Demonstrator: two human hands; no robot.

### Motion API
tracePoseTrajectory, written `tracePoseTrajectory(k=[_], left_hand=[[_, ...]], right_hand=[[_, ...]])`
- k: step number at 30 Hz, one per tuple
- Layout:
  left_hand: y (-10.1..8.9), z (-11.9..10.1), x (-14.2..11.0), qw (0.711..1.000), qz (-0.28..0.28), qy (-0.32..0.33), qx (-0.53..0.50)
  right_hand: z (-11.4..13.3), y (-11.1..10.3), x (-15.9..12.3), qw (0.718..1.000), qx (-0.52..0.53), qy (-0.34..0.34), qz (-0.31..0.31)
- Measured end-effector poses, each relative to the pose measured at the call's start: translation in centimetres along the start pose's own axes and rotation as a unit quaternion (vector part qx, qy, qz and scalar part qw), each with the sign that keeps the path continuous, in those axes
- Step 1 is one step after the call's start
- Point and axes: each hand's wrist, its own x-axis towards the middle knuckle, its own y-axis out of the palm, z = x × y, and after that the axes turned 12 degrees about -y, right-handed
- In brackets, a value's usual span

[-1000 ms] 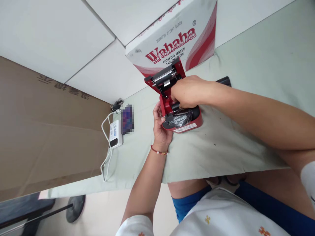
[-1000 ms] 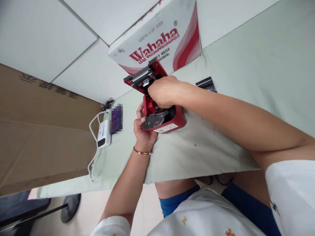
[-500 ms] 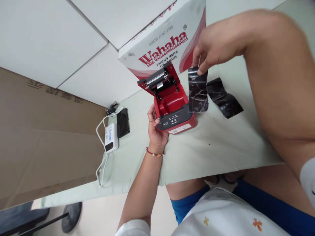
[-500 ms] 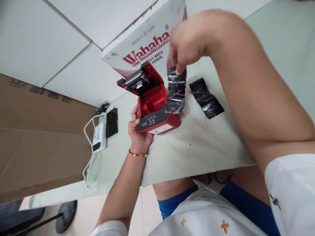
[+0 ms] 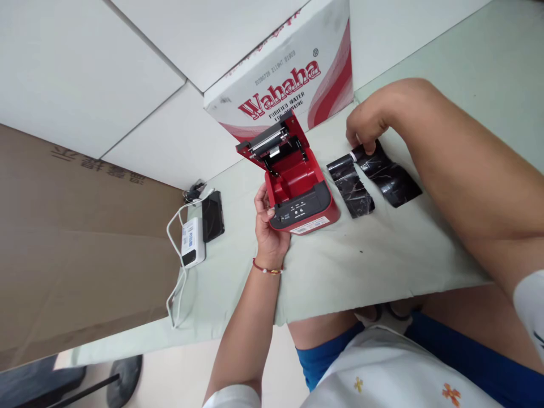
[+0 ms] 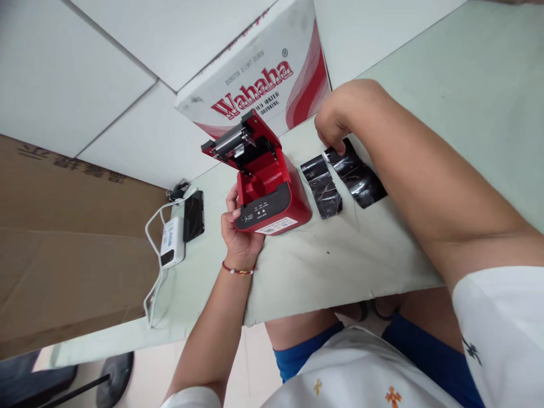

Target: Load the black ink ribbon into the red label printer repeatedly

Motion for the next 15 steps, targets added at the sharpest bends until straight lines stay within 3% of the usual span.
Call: tracePoseTrajectory(k=[2,5,6,8,9,11,12,13,15], left_hand=[[0.1,0.0,0.0,1.000,-0.004,0.001,-0.006],[0.2,0.0,-0.1,1.000,-0.005,-0.004,-0.023],[0.2,0.0,-0.1,1.000,-0.005,-0.004,-0.023],[0.3,0.0,-0.1,1.000,-0.007,-0.004,-0.019],[0.3,0.0,-0.1,1.000,-0.008,-0.004,-0.017],[0.4,0.0,-0.1,1.000,-0.009,-0.003,-0.015],[0.4,-0.1,-0.1,1.000,-0.009,-0.002,-0.014],[0.3,-0.1,-0.1,1.000,-0.009,-0.002,-0.011],[0.2,0.0,-0.1,1.000,-0.009,-0.004,-0.006]], right_hand=[[0.6,-0.5,-1.1,0.997,-0.038,-0.027,0.059],[0.8,-2.4,-4.7,0.996,-0.011,-0.079,0.045],[0.5,-3.1,-6.1,0.993,-0.001,-0.112,0.026],[-0.2,-4.5,-9.0,0.973,0.000,-0.216,-0.079],[-0.3,-5.0,-10.2,0.946,0.003,-0.301,-0.125],[0.4,-5.4,-11.8,0.895,-0.018,-0.402,-0.193],[1.3,-5.3,-12.1,0.883,-0.034,-0.420,-0.207],[2.7,-5.0,-12.1,0.891,-0.067,-0.396,-0.212],[6.0,-4.0,-11.4,0.917,-0.098,-0.352,-0.160]])
